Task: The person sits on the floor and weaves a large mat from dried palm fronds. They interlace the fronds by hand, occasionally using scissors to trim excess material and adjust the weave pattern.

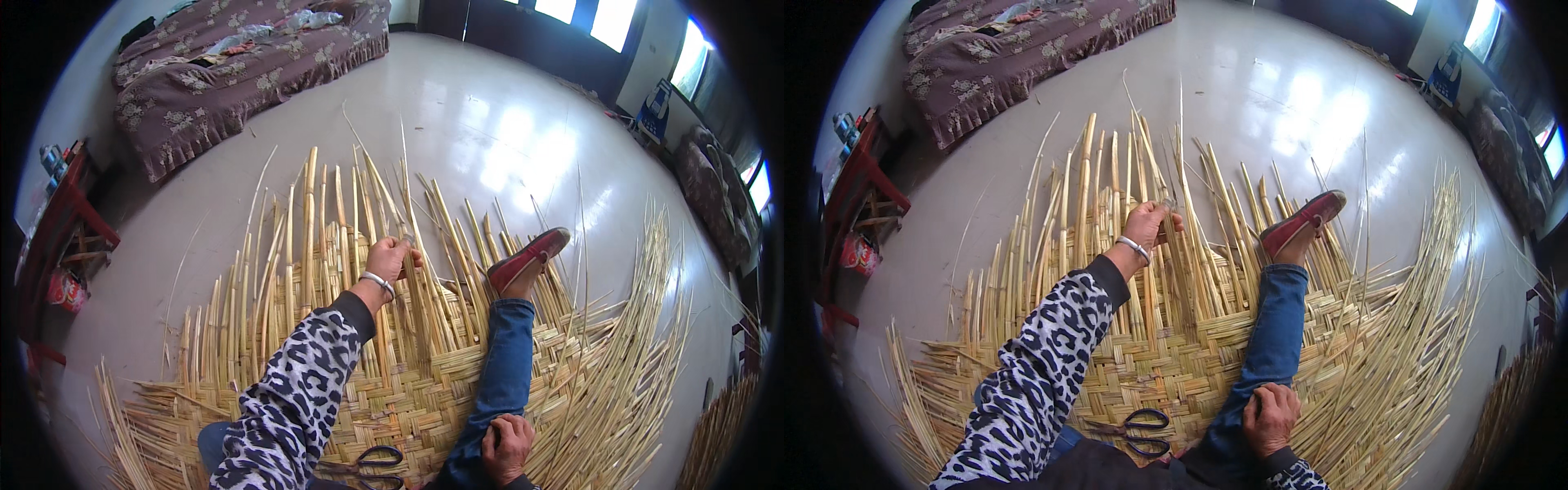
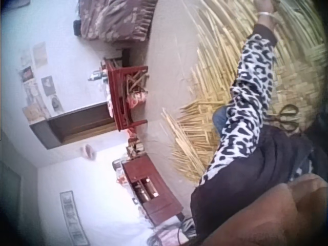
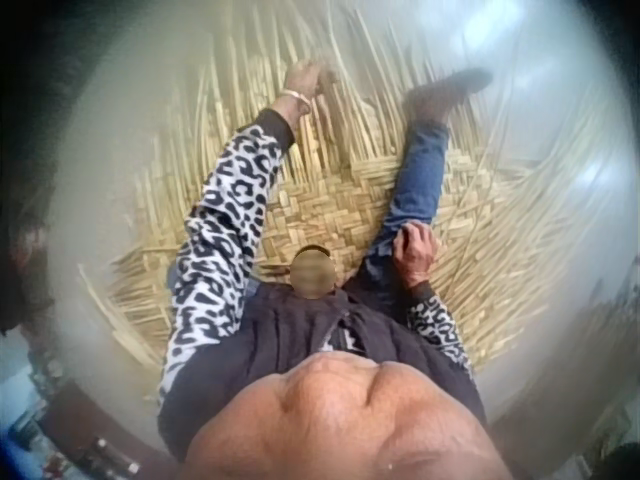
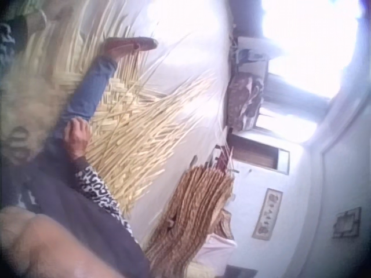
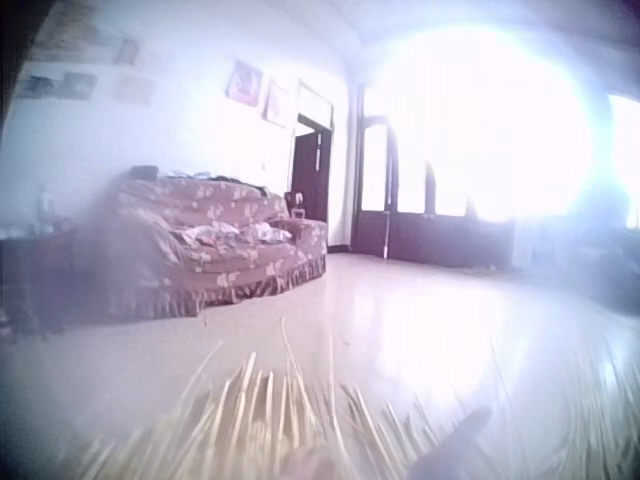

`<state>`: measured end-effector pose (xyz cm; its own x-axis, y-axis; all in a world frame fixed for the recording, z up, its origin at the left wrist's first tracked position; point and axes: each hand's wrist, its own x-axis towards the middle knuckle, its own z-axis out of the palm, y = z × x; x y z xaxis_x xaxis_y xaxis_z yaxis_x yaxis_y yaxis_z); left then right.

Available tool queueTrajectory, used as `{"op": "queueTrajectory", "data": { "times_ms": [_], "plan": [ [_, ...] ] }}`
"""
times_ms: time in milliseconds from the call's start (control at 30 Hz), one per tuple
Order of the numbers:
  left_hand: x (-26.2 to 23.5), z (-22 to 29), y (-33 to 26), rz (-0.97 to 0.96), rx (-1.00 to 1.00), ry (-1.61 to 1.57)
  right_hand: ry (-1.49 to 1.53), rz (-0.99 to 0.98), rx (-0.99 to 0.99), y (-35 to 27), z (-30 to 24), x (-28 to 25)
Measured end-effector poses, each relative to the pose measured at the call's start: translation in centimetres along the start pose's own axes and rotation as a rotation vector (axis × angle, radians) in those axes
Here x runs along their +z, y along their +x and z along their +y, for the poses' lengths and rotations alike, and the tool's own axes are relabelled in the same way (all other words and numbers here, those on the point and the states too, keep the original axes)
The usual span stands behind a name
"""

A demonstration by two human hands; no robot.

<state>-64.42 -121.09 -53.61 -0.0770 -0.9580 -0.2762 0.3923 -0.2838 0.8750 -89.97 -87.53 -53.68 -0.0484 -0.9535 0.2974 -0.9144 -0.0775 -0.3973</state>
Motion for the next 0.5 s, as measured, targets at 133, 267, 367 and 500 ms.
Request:
{"op": "queueTrajectory", "data": {
  "times_ms": [133,267,367,500],
  "plan": [
    [0.5,3.4,-3.1,-0.029,0.074,0.330,-0.001,0.014,-0.010,-0.3,-0.3,-0.1],
    [0.9,4.5,-7.0,0.027,0.183,0.316,-0.008,0.033,-0.008,-0.9,-0.6,-0.2],
    [1.0,4.9,-10.0,-0.026,0.241,0.224,-0.004,0.009,-0.042,-0.1,-1.2,-0.9],
    [1.2,4.8,-14.3,-0.072,0.303,0.324,0.356,0.030,-0.165,6.6,-4.4,-1.5]
  ]
}}
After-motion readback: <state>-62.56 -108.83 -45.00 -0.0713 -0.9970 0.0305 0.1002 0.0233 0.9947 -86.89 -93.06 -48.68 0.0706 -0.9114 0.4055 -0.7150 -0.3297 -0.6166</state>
